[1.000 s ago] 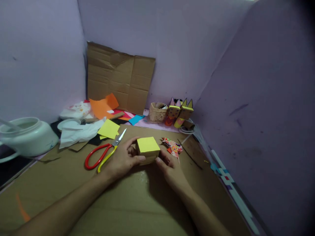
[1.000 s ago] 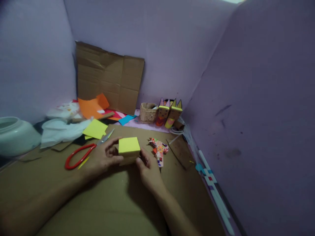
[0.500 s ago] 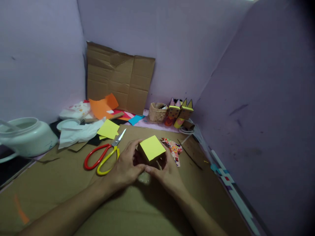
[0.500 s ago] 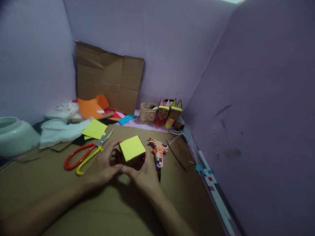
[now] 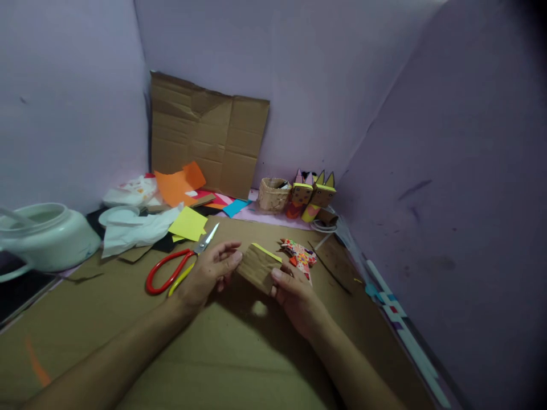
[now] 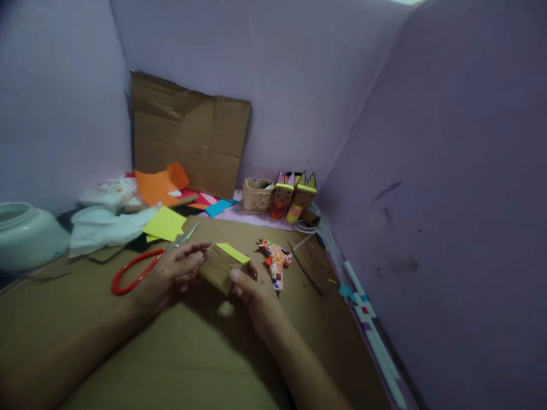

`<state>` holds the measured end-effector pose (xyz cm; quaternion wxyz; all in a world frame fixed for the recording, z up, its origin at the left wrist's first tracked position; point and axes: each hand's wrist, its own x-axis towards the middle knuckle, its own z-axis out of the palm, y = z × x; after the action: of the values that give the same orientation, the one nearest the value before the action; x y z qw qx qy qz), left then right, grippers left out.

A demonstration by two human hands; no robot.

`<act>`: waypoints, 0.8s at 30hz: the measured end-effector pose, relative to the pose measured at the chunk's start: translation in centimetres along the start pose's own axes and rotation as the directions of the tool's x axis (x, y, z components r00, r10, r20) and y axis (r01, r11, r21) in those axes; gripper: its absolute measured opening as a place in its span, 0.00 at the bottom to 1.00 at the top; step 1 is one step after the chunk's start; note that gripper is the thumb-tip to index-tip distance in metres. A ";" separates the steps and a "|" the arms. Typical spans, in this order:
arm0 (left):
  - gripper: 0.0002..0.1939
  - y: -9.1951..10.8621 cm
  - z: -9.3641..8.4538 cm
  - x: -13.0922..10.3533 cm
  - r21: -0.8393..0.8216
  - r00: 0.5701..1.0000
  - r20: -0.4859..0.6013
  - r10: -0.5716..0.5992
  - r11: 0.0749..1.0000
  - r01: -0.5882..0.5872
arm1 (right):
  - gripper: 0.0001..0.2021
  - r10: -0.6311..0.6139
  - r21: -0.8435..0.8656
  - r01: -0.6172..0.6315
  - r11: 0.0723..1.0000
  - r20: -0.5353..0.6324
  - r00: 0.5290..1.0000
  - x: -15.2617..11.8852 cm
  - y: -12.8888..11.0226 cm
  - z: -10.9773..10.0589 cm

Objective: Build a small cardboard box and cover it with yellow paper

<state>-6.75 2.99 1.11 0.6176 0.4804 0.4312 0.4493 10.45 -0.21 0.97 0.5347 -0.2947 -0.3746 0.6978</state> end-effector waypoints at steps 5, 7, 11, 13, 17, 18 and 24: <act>0.36 -0.2 0.0 -0.1 0.027 0.996 0.092 0.019 0.999 -0.022 | 0.26 -0.091 -0.205 0.091 0.975 0.012 0.996 -0.1 0.4 -0.4; 0.39 -0.2 0.2 -0.4 0.103 0.997 0.045 0.068 0.992 -0.072 | 0.33 -0.223 -0.369 0.170 0.914 -0.104 0.969 0.1 0.8 -0.6; 0.37 -0.3 1.0 -1.0 0.026 0.983 0.132 0.124 0.991 -0.129 | 0.41 -0.449 -0.628 0.246 0.738 -0.187 0.874 0.2 1.6 -0.9; 0.39 -0.4 1.3 -1.1 -0.069 0.973 0.177 0.145 0.989 -0.135 | 0.40 -0.478 -0.691 0.282 0.666 -0.105 0.872 0.1 2.1 -1.1; 0.40 -0.7 0.9 -0.7 -0.135 0.982 0.134 0.132 0.984 -0.114 | 0.34 -0.524 -0.817 0.404 0.412 0.151 0.839 -0.9 2.6 -1.2; 0.41 -0.7 0.7 -0.5 -0.134 0.986 0.127 0.108 0.987 -0.091 | 0.32 -0.523 -0.833 0.431 0.346 0.210 0.826 -1.2 2.6 -1.1; 0.43 -0.5 0.3 0.0 -0.058 0.999 0.038 0.017 0.998 -0.014 | 0.27 -0.511 -0.842 0.483 0.241 0.314 0.800 -1.7 2.2 -0.5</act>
<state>-6.42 2.81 0.65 0.6359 0.4740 0.4024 0.4572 10.17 -2.12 -1.15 0.4902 -0.4059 -0.7504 0.1787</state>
